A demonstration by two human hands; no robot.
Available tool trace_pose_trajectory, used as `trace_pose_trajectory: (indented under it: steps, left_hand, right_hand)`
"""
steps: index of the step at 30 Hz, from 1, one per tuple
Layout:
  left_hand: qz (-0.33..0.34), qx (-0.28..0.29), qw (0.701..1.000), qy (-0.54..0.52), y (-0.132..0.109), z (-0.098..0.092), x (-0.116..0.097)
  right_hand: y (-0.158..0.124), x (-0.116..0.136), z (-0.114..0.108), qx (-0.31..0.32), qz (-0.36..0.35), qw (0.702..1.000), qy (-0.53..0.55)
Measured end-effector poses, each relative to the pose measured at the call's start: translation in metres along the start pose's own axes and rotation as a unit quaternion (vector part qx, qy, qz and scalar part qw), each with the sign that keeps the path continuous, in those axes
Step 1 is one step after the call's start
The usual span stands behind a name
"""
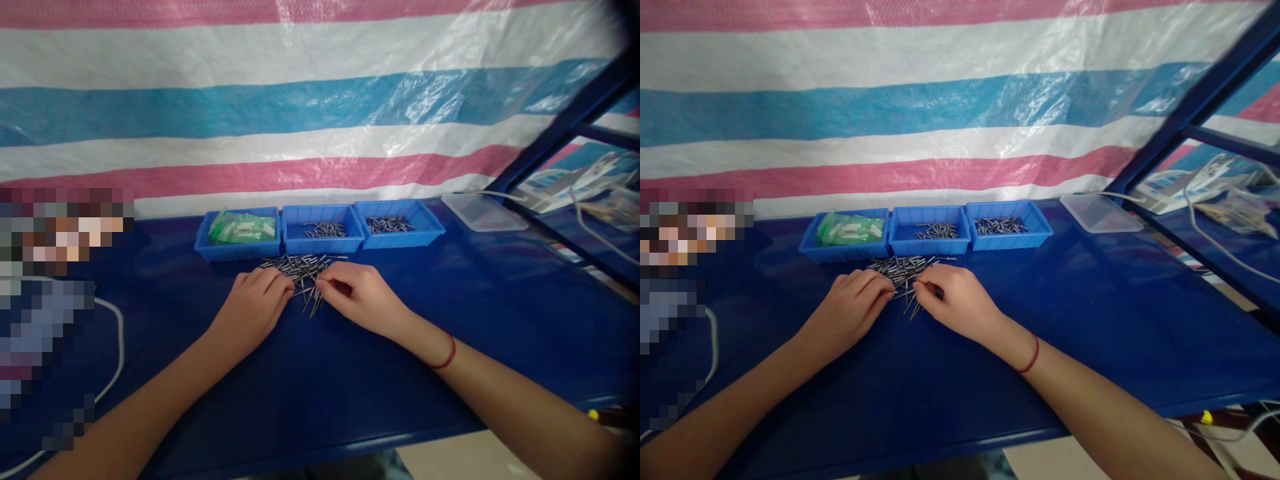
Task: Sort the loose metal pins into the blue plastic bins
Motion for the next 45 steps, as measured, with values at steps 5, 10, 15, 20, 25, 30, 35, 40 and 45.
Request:
trace_pose_trajectory:
  steps: [5,10,15,20,25,30,35,40,45]
  left_hand:
    - [-0.012,-0.065,0.981,-0.182,-0.005,-0.013,-0.010]
    - [-0.033,-0.062,0.957,-0.281,-0.010,-0.014,-0.016]
    - [-0.073,-0.050,0.941,-0.327,-0.009,-0.007,-0.012]
    - [-0.042,-0.028,0.943,-0.328,-0.008,-0.004,-0.018]
    - [-0.034,-0.028,0.933,-0.357,-0.007,-0.006,-0.020]
    - [-0.051,-0.034,0.920,-0.386,-0.007,-0.003,-0.018]
    - [-0.062,-0.036,0.919,-0.388,-0.007,-0.001,-0.017]
    - [-0.056,-0.038,0.918,-0.392,-0.005,-0.002,-0.018]
    - [-0.066,-0.064,0.917,-0.389,-0.005,-0.002,-0.017]
  right_hand:
    - [-0.003,0.011,0.003,0.020,-0.062,0.997,0.051]
    - [-0.003,0.014,0.004,0.020,-0.069,0.988,0.137]
    - [-0.002,0.010,0.000,-0.028,-0.007,0.976,0.217]
    - [-0.005,0.011,-0.002,-0.073,0.023,0.954,0.290]
    - [-0.006,0.013,-0.001,-0.053,0.032,0.956,0.287]
    - [-0.006,0.013,0.000,-0.053,0.027,0.950,0.307]
    - [-0.006,0.012,-0.001,-0.065,0.024,0.952,0.299]
    - [-0.006,0.014,-0.002,-0.063,0.010,0.956,0.287]
    - [-0.006,0.016,-0.002,-0.049,-0.003,0.961,0.272]
Point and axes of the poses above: each hand's wrist, its own y-axis towards the middle knuckle, its own z-axis out of the palm, x = y × z, the point moved 4 cm from there along y, towards the middle knuckle, and after that the axes turned 8 degrees about x, right-handed, at the moved point
